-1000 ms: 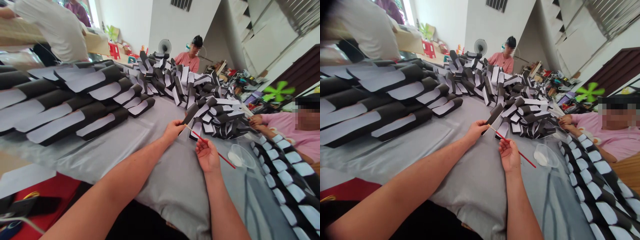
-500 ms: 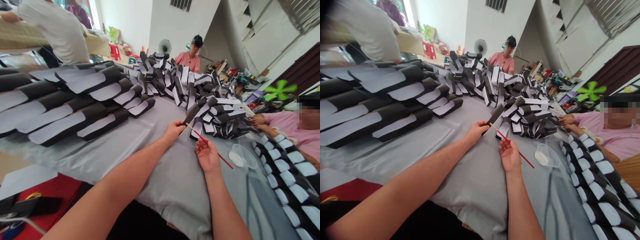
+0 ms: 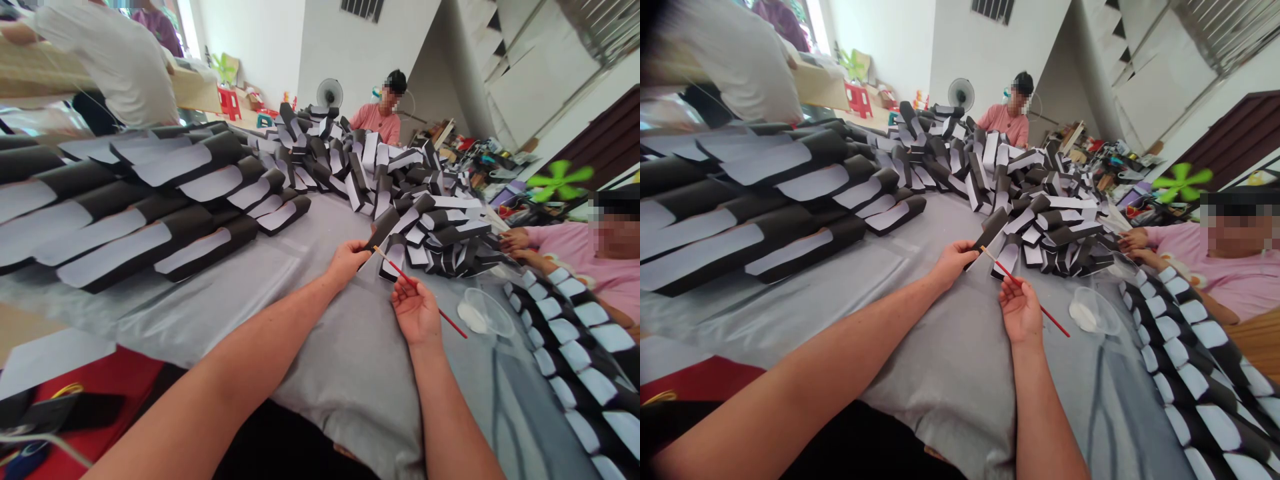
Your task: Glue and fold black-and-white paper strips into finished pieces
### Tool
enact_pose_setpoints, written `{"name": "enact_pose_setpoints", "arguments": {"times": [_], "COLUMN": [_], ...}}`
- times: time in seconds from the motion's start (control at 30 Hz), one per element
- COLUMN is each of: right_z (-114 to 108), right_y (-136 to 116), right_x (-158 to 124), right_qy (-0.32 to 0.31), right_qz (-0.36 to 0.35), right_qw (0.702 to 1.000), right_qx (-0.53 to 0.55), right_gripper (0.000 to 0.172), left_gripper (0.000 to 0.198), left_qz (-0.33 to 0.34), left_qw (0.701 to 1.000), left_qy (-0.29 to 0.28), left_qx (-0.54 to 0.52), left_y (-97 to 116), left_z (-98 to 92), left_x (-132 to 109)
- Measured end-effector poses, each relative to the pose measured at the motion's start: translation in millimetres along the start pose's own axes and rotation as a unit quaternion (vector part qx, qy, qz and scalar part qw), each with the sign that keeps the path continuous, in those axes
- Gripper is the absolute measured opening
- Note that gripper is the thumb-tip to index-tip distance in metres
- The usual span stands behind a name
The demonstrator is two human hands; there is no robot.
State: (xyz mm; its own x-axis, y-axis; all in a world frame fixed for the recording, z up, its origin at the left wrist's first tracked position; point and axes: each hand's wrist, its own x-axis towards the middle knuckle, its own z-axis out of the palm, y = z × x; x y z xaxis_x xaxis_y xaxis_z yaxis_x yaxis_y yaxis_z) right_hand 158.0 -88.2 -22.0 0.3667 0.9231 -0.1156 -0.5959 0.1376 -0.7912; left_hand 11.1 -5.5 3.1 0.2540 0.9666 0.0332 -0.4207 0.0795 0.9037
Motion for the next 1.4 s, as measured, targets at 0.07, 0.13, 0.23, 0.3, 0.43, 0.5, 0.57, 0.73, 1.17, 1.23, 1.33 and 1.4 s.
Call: {"name": "enact_pose_setpoints", "arguments": {"times": [0.07, 0.13, 0.23, 0.3, 0.43, 0.5, 0.57, 0.73, 1.17, 1.23, 1.33, 1.4], "right_z": [-1.3, -2.2, -2.4, -2.0, -1.3, -1.4, -1.5, -1.7, -1.3, -1.6, -2.0, -1.8], "right_y": [0.1, 0.2, 0.3, 0.1, -0.4, -0.3, -0.1, 0.5, 1.4, 1.5, 1.7, 1.9], "right_x": [0.5, 1.1, 1.2, 0.6, -1.0, -1.6, -1.9, -1.5, -0.2, 0.1, 0.7, 0.6], "right_qy": [-0.003, -0.006, -0.011, -0.012, -0.023, -0.029, -0.032, -0.022, -0.008, -0.006, -0.012, -0.013], "right_qz": [-0.001, -0.002, -0.005, -0.007, -0.012, -0.015, -0.016, -0.008, -0.012, -0.011, -0.015, -0.016], "right_qw": [1.0, 1.0, 1.0, 1.0, 1.0, 0.999, 0.999, 1.0, 1.0, 1.0, 1.0, 1.0], "right_qx": [-0.001, -0.003, -0.002, 0.002, 0.006, 0.001, -0.005, -0.003, -0.004, -0.011, -0.021, -0.016], "right_gripper": [0.005, 0.006, 0.006, 0.006, 0.009, 0.013, 0.015, 0.017, 0.015, 0.015, 0.015, 0.016], "left_gripper": [0.013, 0.013, 0.012, 0.013, 0.014, 0.014, 0.014, 0.014, 0.015, 0.015, 0.014, 0.014], "left_qz": [0.001, 0.002, 0.004, 0.003, 0.002, 0.002, 0.002, -0.002, -0.002, -0.002, 0.0, 0.0], "left_qw": [1.0, 1.0, 1.0, 1.0, 1.0, 1.0, 1.0, 1.0, 1.0, 1.0, 1.0, 1.0], "left_qy": [0.003, 0.006, 0.005, 0.003, 0.002, 0.004, 0.004, 0.002, -0.005, -0.006, -0.001, 0.001], "left_qx": [0.004, 0.008, 0.009, 0.007, 0.008, 0.005, 0.003, 0.003, 0.016, 0.015, 0.016, 0.015], "left_y": [-0.5, -1.0, -1.6, -1.7, -2.2, -2.6, -2.8, -2.0, -2.3, -2.3, -2.8, -2.9], "left_z": [-0.4, -0.8, -1.2, -1.3, -1.4, -1.5, -1.5, -1.5, -1.8, -1.9, -1.9, -1.7], "left_x": [0.4, 0.8, 1.5, 1.8, 2.2, 2.3, 2.2, 1.6, 1.1, 1.1, 1.5, 1.6]}}
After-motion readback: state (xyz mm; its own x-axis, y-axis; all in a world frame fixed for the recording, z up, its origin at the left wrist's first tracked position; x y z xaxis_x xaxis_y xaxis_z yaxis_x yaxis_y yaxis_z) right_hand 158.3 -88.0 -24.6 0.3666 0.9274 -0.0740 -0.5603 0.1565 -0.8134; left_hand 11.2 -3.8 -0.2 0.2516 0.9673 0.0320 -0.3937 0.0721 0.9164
